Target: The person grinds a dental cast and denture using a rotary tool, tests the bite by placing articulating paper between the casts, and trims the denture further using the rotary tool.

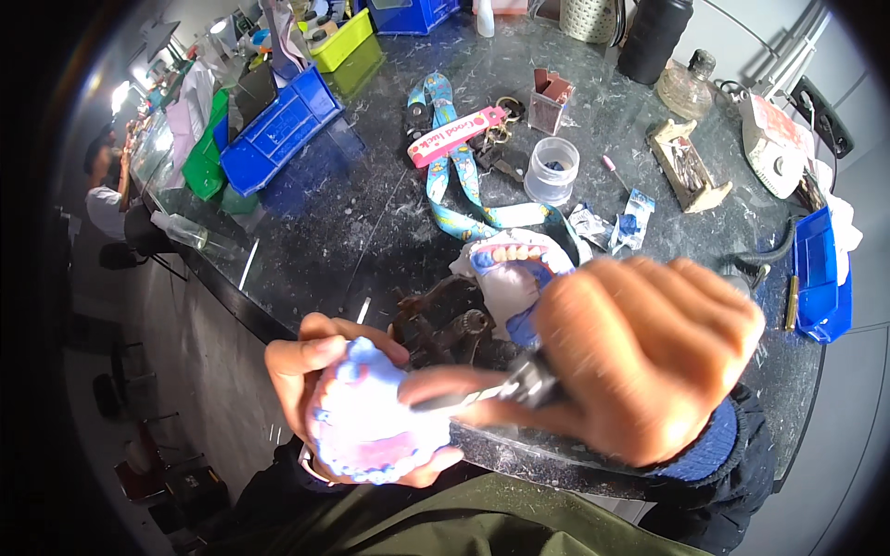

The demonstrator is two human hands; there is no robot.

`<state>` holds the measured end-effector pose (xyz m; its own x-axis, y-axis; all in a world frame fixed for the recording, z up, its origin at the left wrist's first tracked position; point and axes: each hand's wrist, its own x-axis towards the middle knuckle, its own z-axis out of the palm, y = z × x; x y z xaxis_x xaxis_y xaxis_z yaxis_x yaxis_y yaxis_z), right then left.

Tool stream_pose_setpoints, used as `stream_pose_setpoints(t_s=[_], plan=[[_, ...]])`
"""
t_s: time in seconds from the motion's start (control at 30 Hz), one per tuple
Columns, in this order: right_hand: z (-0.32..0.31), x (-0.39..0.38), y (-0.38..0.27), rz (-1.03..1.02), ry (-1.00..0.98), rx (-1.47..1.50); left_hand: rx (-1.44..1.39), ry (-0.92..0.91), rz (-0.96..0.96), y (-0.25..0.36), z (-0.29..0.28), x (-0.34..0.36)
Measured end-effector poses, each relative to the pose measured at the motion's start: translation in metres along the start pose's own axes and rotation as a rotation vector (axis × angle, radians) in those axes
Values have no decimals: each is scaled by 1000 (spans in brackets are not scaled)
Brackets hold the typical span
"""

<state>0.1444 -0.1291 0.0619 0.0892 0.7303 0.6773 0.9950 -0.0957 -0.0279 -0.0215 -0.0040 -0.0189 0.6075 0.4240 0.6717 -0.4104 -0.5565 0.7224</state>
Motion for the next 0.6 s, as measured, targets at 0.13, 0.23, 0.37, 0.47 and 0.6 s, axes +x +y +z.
stream_pose_setpoints(t_s=[0.13, 0.23, 0.37, 0.47, 0.6], plan=[[3, 3, 8, 303, 9, 14, 48, 24, 133, -5, -15, 8], [8, 5, 15, 384, 48, 116, -32, 123, 186, -13, -15, 5], [11, 2, 11, 430, -36, 181, -209, 160, 62, -18, -31, 3], [13, -2, 6, 399, -112, 222, -442, 235, -207, -12, -22, 12], [13, -2, -3, 284, -157, 208, -824, 201, -193, -19, -19, 3]])
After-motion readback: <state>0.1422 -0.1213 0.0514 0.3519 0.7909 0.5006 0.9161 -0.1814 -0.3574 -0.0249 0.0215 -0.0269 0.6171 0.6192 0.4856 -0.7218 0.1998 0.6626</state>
